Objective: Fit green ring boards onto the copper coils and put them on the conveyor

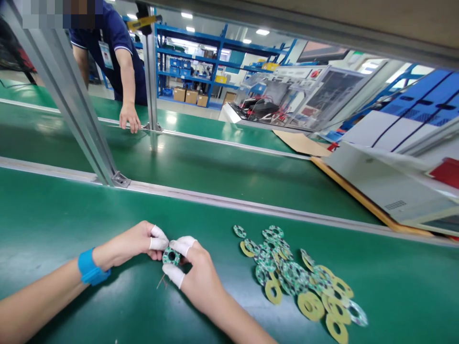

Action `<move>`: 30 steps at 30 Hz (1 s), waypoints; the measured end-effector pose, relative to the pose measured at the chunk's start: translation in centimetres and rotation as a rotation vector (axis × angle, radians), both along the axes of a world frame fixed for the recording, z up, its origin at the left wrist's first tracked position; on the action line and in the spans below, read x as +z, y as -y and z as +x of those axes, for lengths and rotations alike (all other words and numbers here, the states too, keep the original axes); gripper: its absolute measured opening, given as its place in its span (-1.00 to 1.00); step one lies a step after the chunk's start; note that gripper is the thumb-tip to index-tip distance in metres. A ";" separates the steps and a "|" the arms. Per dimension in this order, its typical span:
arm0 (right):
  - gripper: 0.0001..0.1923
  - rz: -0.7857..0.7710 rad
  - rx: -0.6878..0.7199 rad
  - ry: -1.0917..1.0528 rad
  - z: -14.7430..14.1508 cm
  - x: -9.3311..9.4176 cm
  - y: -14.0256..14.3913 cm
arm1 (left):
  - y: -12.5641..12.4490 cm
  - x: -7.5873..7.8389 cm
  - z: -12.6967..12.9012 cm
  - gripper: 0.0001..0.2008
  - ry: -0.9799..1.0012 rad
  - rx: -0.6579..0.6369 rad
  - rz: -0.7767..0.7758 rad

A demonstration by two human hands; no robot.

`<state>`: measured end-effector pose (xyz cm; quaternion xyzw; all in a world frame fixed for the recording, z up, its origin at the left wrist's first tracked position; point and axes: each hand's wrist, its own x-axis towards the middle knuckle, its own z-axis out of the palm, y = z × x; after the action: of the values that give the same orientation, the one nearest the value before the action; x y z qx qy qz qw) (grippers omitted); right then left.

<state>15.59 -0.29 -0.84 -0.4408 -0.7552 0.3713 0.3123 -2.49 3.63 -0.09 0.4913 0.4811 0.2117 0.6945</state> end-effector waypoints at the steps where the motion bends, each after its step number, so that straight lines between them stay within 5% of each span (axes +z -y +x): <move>1: -0.70 0.004 0.006 0.000 0.0 0.0 0.0 | -0.1 0.1 0.0 -0.85 -0.001 -0.001 -0.012; 30: -0.78 -0.006 0.025 0.061 -0.2 0.6 -0.4 | 0.0 -0.2 0.9 -0.96 -0.010 0.085 -0.006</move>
<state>15.38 0.15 -0.21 -0.4436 -0.7686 0.3637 0.2831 -1.62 3.64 -0.28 0.4693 0.5056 0.2373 0.6839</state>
